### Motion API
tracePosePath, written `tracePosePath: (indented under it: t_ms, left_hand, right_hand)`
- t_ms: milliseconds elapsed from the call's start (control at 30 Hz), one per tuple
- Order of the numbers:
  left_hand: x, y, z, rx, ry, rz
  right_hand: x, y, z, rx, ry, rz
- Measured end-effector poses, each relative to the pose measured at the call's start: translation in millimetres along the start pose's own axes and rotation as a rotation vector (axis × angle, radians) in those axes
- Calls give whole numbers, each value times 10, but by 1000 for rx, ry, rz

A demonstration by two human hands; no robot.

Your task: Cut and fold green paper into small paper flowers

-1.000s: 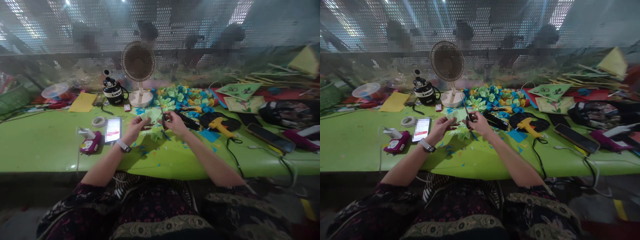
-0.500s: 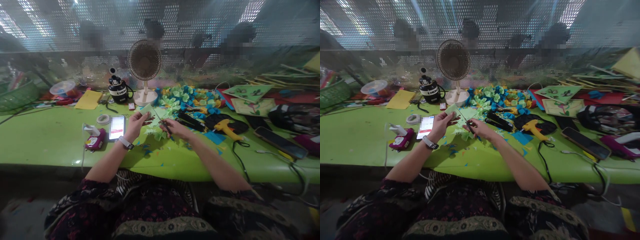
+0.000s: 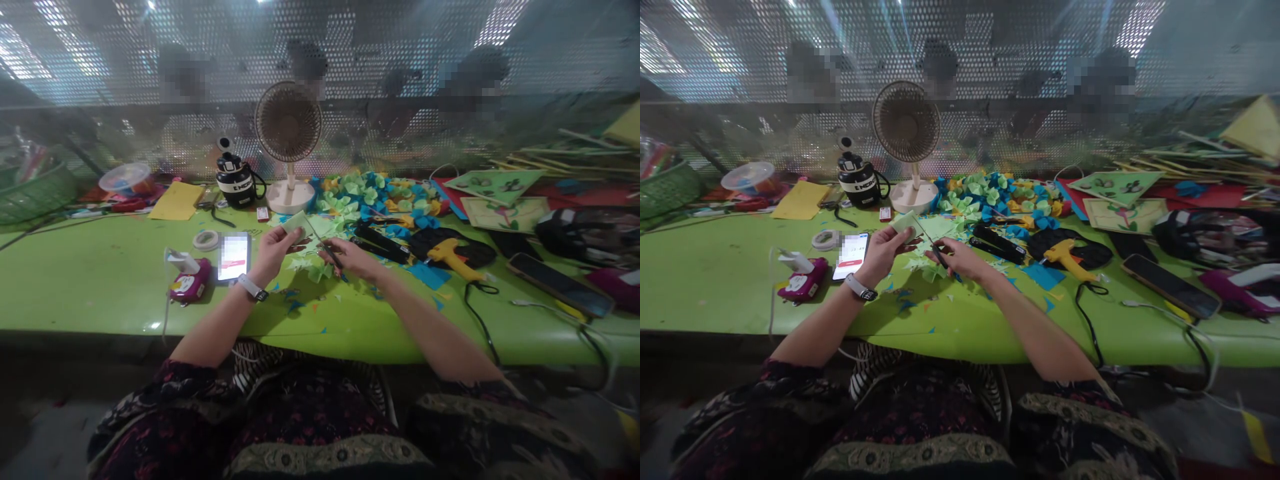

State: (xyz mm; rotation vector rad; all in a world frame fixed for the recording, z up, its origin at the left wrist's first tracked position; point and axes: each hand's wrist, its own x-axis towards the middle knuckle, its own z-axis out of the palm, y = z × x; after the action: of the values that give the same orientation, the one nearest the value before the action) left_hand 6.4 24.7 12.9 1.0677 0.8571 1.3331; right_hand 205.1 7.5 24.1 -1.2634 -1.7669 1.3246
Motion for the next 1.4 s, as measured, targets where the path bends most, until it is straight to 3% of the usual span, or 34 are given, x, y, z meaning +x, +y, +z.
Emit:
tracePosePath:
  t_ms: [1400]
  left_hand:
    - [18, -32, -23, -34, -29, -16]
  right_hand:
    - [-27, -47, 22, -9, 54, -15]
